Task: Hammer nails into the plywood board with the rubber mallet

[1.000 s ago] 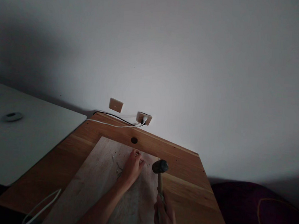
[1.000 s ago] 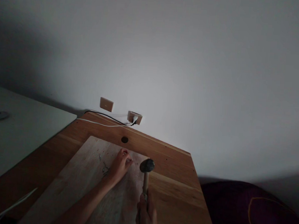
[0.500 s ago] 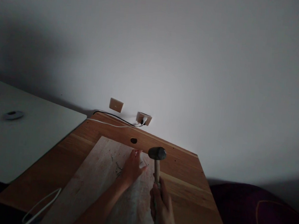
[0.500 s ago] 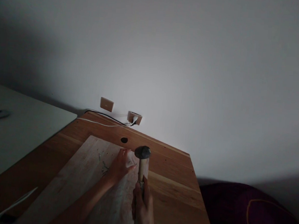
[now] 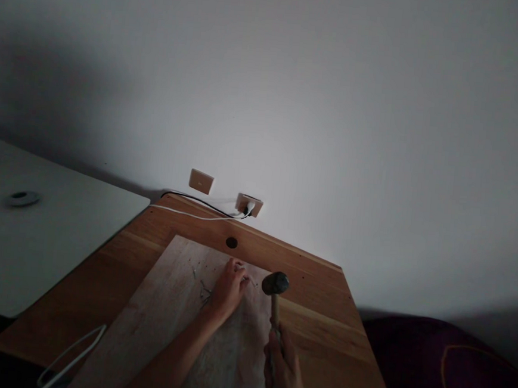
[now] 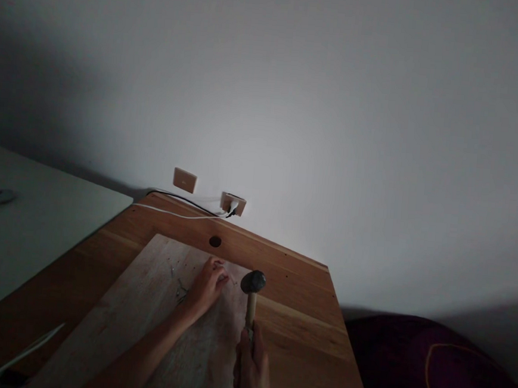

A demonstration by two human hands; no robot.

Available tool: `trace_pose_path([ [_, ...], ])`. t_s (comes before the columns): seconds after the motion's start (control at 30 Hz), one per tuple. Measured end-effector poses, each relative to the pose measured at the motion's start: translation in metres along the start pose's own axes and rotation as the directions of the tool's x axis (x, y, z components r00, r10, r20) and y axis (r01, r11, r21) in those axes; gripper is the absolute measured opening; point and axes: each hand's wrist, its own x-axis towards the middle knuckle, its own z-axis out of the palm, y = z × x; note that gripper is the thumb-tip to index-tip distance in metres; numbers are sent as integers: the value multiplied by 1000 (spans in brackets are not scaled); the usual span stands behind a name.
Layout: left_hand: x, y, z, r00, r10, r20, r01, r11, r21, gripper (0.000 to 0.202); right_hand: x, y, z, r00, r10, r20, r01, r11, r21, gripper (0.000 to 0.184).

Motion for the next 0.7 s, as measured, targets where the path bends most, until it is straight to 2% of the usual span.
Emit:
trace_pose_path([
  [0.07, -1, 0, 1, 1000, 11, 12, -11, 1000, 14, 13, 2, 0, -4, 999, 32, 17, -31, 999, -40, 93],
  [0.13, -2, 0, 3, 1000, 1, 30, -1, 1000, 15, 19, 1, -7, -5, 1000, 4, 6, -4, 1000, -27, 90],
  [0.27, 1, 0, 3, 997, -61, 51, 62, 998, -27, 59, -11, -35, -2, 994, -105, 11, 104, 993, 47, 76],
  [0.33, 3, 1, -6, 994, -57, 94, 66, 994, -91, 68, -13, -44, 3, 994, -99, 42, 97, 993, 63, 78],
  [0.43, 4, 5, -35, 988, -17, 153, 49, 978, -205, 60, -8, -40, 15, 992, -75, 106, 69, 996, 57, 92],
  [0.5, 0, 9, -62, 994, 28, 110, -5, 980, -197, 52, -3, -28, 22, 987, -60, 147, 57, 998, 23, 103],
  [0.6, -13, 8, -99, 995, 47, 84, -40, 996, -80, 41, -2, -11, 27, 989, -16, 150, 19, 1000, -17, 115],
  [0.7, -31, -2, -121, 992, 3, 128, -14, 996, 92, 31, -10, 2, 20, 997, -20, 79, 17, 999, 36, 106],
])
